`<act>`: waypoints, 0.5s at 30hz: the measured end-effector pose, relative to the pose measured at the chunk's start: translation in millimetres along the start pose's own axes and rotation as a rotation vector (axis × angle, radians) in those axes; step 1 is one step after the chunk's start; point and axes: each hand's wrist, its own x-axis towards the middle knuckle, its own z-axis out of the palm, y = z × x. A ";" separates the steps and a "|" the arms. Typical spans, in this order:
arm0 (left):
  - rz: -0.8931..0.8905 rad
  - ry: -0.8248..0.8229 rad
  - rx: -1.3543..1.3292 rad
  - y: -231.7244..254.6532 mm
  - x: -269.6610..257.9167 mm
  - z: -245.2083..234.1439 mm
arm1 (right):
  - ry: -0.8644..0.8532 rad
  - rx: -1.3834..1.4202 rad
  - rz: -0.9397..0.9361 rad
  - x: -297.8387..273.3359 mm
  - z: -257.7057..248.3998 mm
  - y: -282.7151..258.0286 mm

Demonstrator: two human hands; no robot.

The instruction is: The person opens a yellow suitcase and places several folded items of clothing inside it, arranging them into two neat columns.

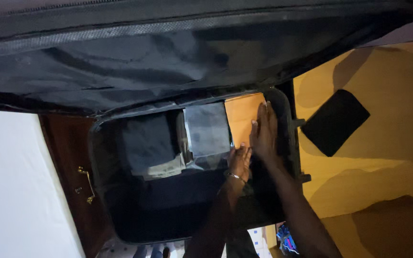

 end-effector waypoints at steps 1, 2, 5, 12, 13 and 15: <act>-0.019 0.028 0.082 0.3 -0.3 -2.6 | -0.002 0.002 0.000 -2.0 -3.2 -7.5; -0.017 0.027 0.084 -1.5 2.7 -4.6 | 0.007 -0.030 -0.089 -3.0 -5.4 -13.6; 0.067 -0.040 0.039 -9.3 20.4 -16.5 | -0.085 -0.115 -0.193 1.9 -3.8 -20.8; 0.310 -0.081 0.562 -10.0 41.3 -34.3 | -0.298 -0.303 -0.189 10.4 13.1 -10.5; 0.359 -0.107 0.595 -9.2 44.0 -33.4 | -0.296 -0.305 -0.186 10.1 14.3 -9.5; 0.300 -0.110 0.513 -9.6 46.1 -31.7 | -0.360 -0.393 -0.122 7.4 18.9 -10.9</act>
